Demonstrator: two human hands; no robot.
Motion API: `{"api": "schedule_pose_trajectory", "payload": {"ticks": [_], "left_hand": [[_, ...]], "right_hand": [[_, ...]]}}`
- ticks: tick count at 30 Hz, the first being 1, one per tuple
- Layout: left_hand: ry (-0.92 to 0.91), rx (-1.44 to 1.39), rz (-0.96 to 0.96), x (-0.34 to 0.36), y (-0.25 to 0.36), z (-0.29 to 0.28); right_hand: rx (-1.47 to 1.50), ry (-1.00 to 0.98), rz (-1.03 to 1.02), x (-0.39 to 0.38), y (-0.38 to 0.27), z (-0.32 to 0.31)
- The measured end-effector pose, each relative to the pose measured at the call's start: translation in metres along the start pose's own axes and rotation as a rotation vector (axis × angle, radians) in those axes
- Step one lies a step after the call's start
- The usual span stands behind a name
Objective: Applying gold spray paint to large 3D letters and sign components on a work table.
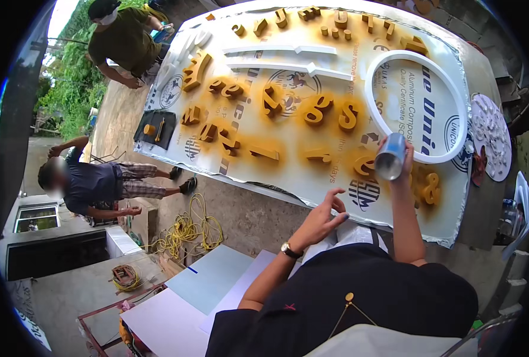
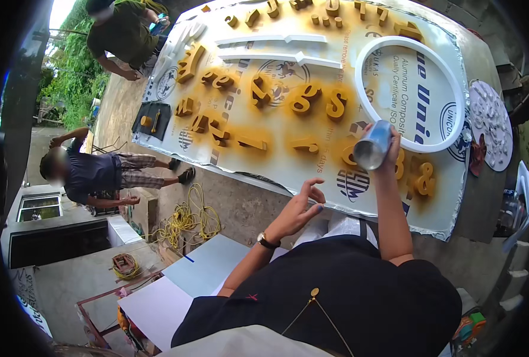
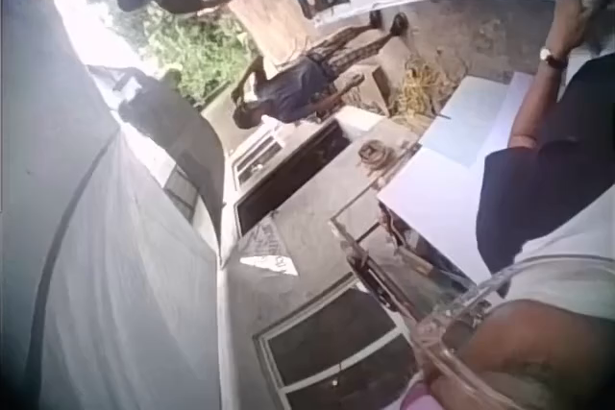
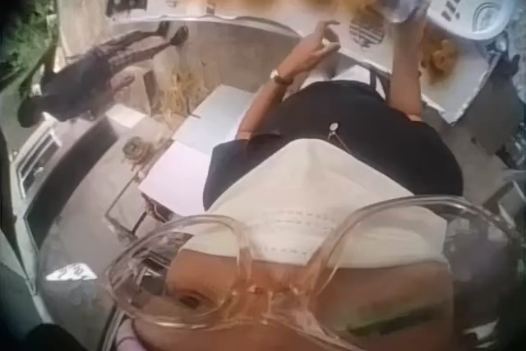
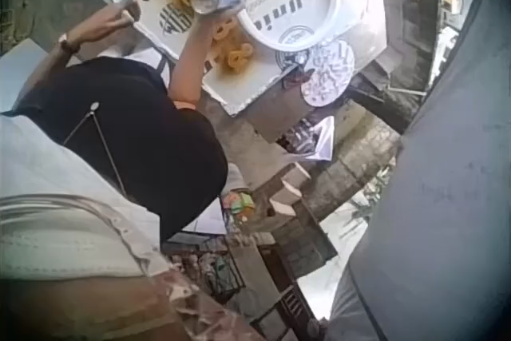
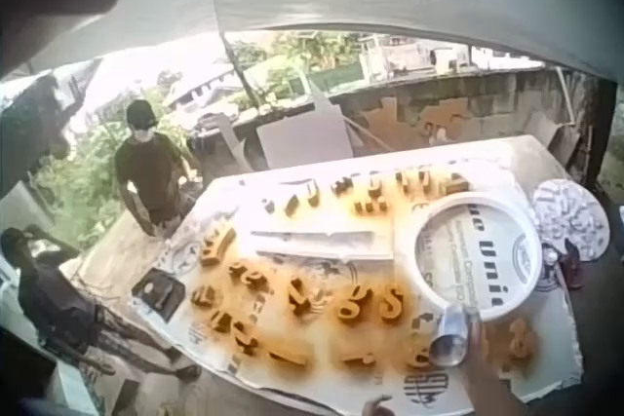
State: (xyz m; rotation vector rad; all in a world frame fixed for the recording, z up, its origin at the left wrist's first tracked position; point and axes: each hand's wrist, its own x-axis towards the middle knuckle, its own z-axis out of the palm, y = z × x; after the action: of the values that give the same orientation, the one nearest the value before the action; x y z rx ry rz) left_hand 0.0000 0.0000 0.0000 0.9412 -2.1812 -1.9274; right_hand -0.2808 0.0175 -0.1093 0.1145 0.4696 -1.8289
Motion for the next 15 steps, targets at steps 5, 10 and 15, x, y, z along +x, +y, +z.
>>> {"api": "schedule_pose_trajectory", "payload": {"ticks": [5,10,15], "left_hand": [[0.475,0.233,-0.085,0.012,-0.085,-0.078],[0.897,0.067,-0.215,-0.04,-0.187,-0.163],[1.458,-0.533,-0.322,-0.089,-0.311,-0.291]], "right_hand": [[-0.661,-0.103,-0.24,-0.01,0.033,0.115],[-0.348,0.197,-0.413,0.036,0.011,0.125],[-0.41,-0.089,-0.361,0.036,0.065,0.181]]}}
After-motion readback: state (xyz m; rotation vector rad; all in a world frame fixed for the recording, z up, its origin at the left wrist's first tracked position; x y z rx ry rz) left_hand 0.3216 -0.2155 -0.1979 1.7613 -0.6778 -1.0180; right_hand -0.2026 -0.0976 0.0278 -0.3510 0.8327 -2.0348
